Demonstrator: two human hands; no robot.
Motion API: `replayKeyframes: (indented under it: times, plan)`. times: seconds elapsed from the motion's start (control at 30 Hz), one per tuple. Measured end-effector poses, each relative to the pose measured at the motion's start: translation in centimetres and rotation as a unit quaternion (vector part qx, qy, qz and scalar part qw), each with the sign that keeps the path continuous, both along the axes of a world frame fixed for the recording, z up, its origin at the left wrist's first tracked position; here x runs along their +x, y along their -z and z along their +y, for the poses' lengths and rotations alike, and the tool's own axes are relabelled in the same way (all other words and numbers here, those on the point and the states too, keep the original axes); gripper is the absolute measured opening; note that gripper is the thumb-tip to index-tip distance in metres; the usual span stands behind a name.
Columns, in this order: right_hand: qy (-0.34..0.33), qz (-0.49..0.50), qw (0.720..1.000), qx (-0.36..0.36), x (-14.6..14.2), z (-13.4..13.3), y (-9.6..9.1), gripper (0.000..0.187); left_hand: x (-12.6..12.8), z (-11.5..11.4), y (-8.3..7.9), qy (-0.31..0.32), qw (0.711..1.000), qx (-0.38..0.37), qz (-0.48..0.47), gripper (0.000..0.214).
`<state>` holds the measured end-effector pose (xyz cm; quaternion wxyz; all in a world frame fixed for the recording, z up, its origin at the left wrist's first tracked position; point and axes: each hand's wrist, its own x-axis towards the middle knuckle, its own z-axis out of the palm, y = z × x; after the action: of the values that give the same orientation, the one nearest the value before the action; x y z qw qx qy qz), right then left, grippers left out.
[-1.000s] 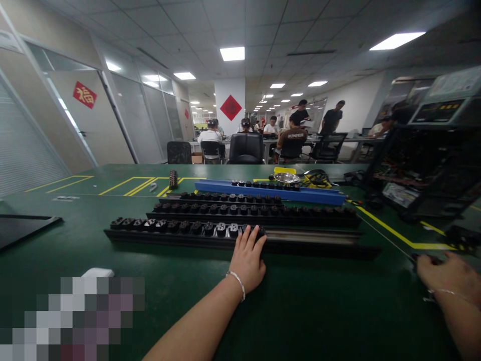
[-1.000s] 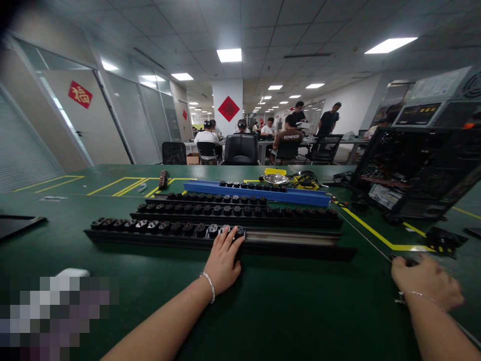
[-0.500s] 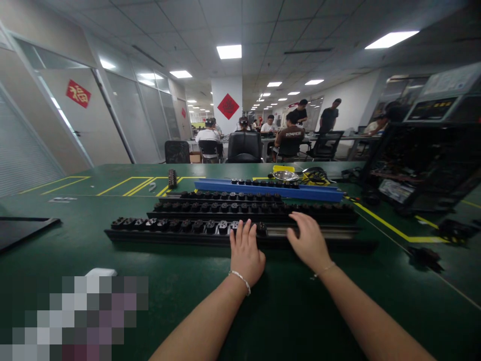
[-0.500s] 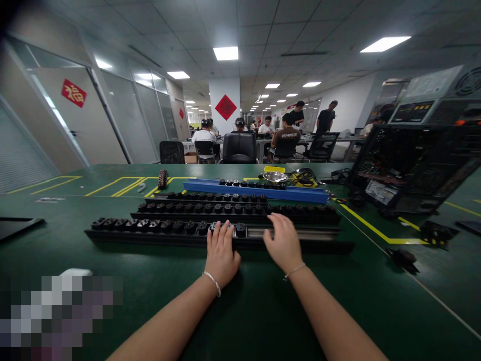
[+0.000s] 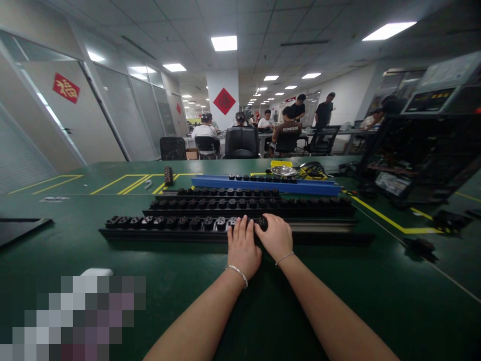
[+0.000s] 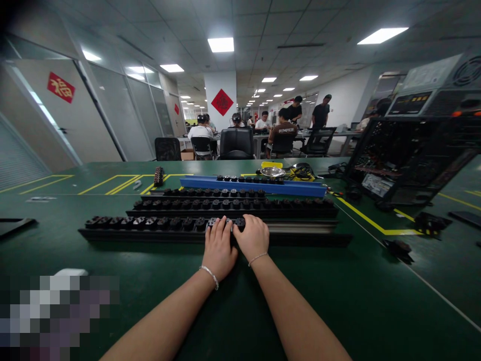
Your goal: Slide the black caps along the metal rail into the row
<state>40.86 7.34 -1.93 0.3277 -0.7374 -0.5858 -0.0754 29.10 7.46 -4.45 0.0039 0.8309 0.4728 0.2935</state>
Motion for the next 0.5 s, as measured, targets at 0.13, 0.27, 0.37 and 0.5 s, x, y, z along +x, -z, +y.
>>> replayKeyframes:
  times: [0.13,0.27,0.37,0.5]
  plan:
    - [0.018,-0.008,1.000,-0.003,0.03,-0.01,0.13,0.028,-0.01,-0.08,-0.01,-0.001,1.000,0.000,0.007,0.068]
    - [0.036,-0.013,0.999,-0.002,0.44,-0.17,0.10,0.023,-0.07,-0.19,-0.04,0.001,1.000,0.004,0.015,0.063]
    - [0.039,-0.013,0.999,-0.004,0.76,-0.39,0.01,0.022,-0.12,-0.22,-0.05,0.003,1.000,0.004,0.016,0.058]
    - [0.044,-0.010,0.999,-0.007,0.90,-0.54,-0.07,0.021,-0.19,-0.26,-0.09,0.007,1.000,0.006,0.011,0.056]
